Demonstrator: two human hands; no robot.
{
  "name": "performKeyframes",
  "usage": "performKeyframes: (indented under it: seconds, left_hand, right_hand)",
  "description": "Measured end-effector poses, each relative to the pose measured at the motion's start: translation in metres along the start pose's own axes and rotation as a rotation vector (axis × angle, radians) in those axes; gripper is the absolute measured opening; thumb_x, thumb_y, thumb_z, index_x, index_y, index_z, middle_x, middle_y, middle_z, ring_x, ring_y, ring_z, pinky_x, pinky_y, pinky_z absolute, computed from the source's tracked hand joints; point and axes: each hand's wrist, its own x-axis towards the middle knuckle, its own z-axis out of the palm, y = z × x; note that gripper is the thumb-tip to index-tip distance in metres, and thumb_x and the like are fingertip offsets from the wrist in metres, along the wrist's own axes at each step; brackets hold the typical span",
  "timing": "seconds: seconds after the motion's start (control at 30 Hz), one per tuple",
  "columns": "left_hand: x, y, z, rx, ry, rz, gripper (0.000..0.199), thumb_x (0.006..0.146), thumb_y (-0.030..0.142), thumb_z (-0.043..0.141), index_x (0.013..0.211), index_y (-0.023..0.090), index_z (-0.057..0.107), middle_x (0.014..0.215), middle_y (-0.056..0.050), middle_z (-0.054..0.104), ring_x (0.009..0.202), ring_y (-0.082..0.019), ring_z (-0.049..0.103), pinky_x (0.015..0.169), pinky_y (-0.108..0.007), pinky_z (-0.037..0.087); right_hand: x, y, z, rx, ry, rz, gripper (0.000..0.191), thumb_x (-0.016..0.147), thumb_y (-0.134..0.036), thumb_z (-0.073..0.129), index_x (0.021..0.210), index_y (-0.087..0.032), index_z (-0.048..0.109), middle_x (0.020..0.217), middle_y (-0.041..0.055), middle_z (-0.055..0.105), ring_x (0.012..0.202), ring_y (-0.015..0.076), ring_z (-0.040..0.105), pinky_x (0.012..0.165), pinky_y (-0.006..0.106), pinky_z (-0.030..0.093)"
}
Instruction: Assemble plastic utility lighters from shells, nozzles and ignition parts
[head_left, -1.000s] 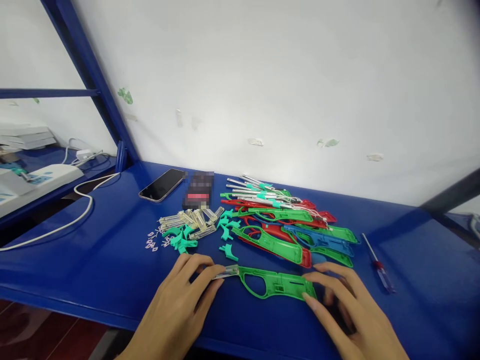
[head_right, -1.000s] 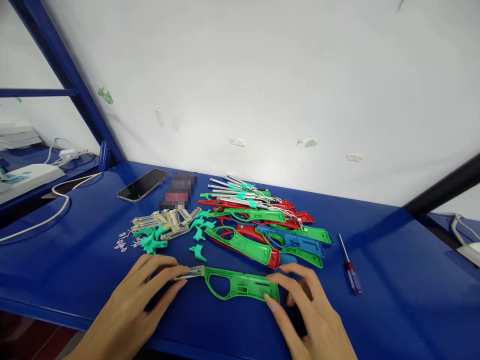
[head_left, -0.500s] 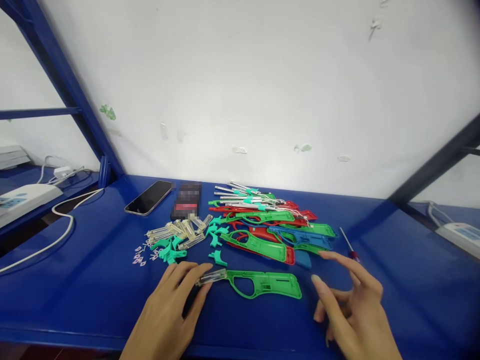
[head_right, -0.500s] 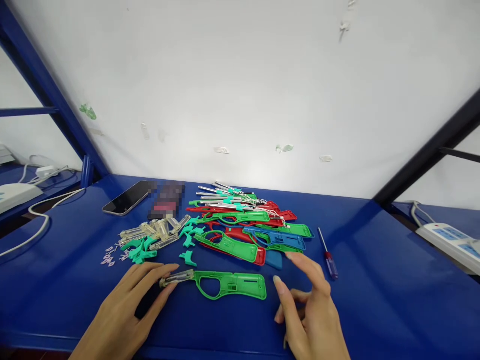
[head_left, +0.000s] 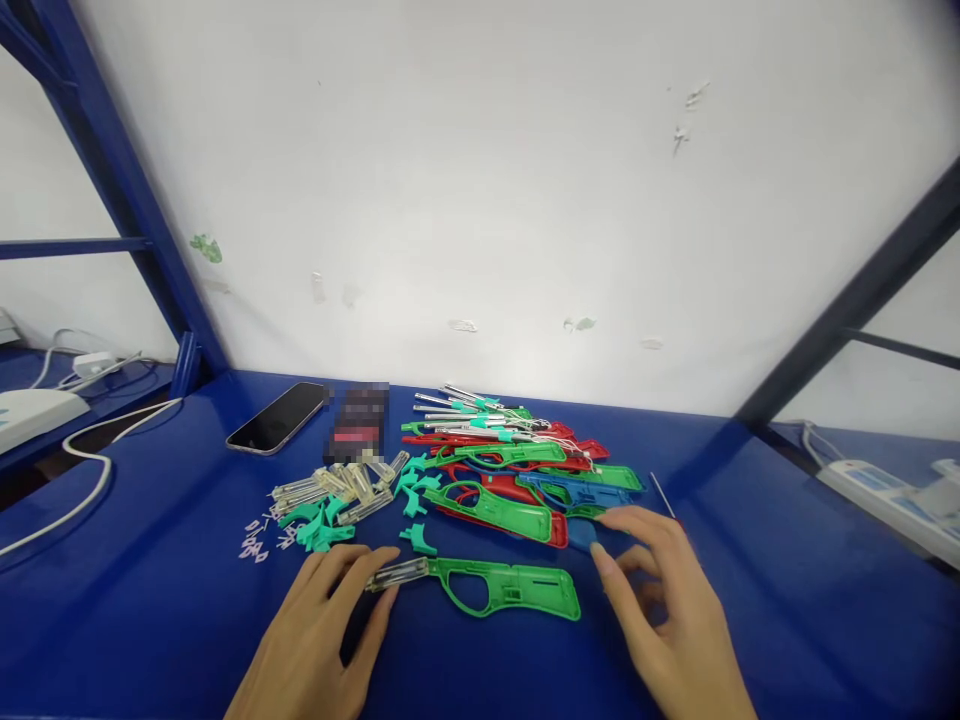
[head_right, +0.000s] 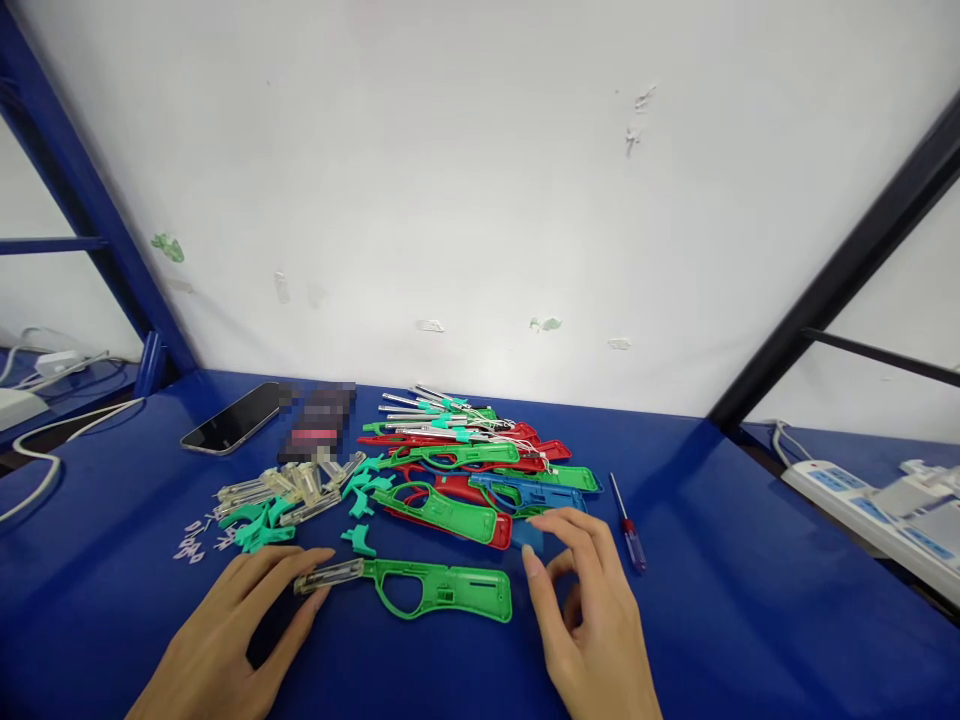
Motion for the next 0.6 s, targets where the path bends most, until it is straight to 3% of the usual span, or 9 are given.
performKeyframes:
  seconds: [0.2,0.27,0.37,0.47,0.6]
  left_hand:
    - [-0.006,-0.003,0.002,-0.03,-0.034,-0.022,0.027,0.11,0.05,0.057,0.126,0.034,0.072,0.117,-0.003,0.073,0.106,-0.026,0.075,0.087,-0.039,0.067]
    - [-0.007,-0.004,0.003,-0.037,-0.045,-0.032,0.026,0.11,0.047,0.058,0.126,0.033,0.072,0.118,-0.004,0.072,0.108,-0.026,0.074,0.09,-0.04,0.066]
    - [-0.006,-0.004,0.002,-0.048,-0.062,-0.037,0.024,0.11,0.044,0.058,0.125,0.032,0.073,0.119,-0.004,0.071,0.109,-0.024,0.073,0.093,-0.038,0.064]
    - [-0.004,-0.002,-0.001,-0.055,-0.073,-0.029,0.022,0.112,0.041,0.056,0.121,0.032,0.074,0.116,-0.004,0.071,0.107,-0.023,0.072,0.092,-0.034,0.063]
    - [0.0,0.001,-0.006,-0.081,-0.082,0.049,0.019,0.111,0.038,0.058,0.121,0.033,0.074,0.114,-0.002,0.071,0.105,-0.02,0.071,0.093,-0.03,0.061]
  right_hand:
    - [0.077,-0.029,0.001,-0.2,-0.28,-0.314,0.021,0.113,-0.031,0.05,0.119,-0.026,0.069,0.127,0.0098,0.067,0.066,0.0129,0.069,0.058,0.031,0.059]
    - [0.107,-0.035,0.008,-0.338,-0.363,-0.46,0.023,0.112,-0.03,0.048,0.119,-0.024,0.07,0.128,0.0112,0.069,0.081,0.0197,0.073,0.067,0.036,0.06]
    - [0.14,-0.029,0.026,-0.355,-0.398,-0.534,0.025,0.112,-0.028,0.049,0.119,-0.021,0.072,0.12,0.0121,0.074,0.109,0.0296,0.072,0.085,0.043,0.061]
    - [0.15,-0.007,0.044,-0.343,-0.413,-0.54,0.027,0.113,-0.024,0.048,0.12,-0.019,0.073,0.119,0.0112,0.078,0.114,0.0278,0.071,0.101,0.046,0.056]
    - [0.144,0.02,0.058,-0.366,-0.404,-0.504,0.026,0.113,-0.026,0.053,0.129,-0.018,0.072,0.123,0.0122,0.08,0.117,0.0298,0.072,0.104,0.051,0.055]
